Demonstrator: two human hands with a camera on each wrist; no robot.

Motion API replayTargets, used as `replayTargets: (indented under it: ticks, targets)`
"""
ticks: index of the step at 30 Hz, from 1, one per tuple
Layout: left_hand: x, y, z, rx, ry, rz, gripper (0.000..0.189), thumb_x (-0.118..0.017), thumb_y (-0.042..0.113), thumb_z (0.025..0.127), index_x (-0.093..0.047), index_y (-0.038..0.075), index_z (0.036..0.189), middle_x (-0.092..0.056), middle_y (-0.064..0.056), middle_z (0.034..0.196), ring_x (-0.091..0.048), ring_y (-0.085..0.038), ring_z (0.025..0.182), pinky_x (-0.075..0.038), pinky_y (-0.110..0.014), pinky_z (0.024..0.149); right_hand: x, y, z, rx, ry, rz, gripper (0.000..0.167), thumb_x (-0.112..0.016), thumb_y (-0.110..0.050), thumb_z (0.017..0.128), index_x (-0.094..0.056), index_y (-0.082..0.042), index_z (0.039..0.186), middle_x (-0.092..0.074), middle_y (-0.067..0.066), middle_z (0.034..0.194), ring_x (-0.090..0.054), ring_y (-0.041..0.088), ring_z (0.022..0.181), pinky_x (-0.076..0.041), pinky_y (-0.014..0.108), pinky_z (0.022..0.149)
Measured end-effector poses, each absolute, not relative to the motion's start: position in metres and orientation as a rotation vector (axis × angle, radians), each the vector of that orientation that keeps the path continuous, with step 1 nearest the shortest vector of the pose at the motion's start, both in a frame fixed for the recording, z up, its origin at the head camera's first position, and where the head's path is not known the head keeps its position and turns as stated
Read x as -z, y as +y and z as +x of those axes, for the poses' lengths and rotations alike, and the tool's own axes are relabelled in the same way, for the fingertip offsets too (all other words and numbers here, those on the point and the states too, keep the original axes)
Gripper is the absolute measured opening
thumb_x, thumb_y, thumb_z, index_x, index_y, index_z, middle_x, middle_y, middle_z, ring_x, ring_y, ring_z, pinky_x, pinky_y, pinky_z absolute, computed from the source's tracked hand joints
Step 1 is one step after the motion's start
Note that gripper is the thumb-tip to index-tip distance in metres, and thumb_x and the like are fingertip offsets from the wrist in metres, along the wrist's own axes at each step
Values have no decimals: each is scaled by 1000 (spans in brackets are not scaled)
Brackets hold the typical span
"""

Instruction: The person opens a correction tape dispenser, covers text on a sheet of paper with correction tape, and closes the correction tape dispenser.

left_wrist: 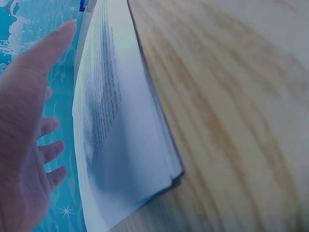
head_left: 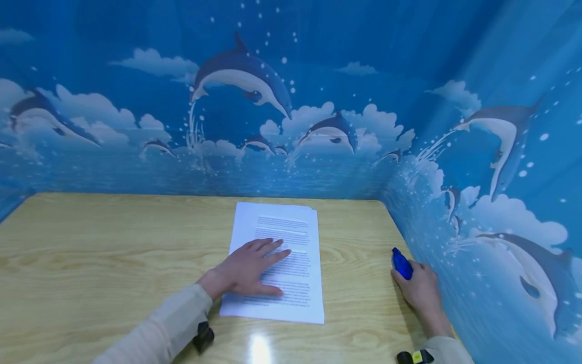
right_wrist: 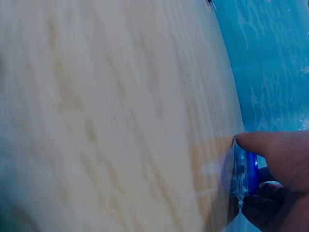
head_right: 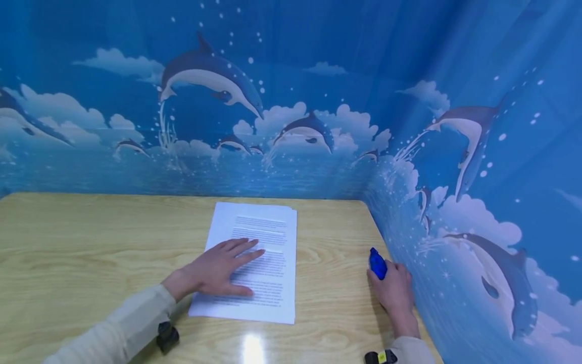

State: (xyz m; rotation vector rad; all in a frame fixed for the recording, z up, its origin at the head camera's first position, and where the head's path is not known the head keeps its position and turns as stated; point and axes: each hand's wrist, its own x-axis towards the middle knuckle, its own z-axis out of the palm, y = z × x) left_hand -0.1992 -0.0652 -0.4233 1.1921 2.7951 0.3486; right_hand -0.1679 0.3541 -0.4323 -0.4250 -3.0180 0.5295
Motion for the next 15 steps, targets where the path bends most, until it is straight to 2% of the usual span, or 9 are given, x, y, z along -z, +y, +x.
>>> replayTargets:
  ticks: [15]
  targets:
    - [419, -77, -203, -378, 2813, 1128, 82, -46, 69, 87, -25, 24, 153, -19, -8, 157, -19, -28, 142, -20, -49, 111, 425, 344, -164, -657, -2984, -412, 75, -56, -40, 95, -31, 16, 139, -33, 40, 129, -39, 53, 115, -36, 64, 93]
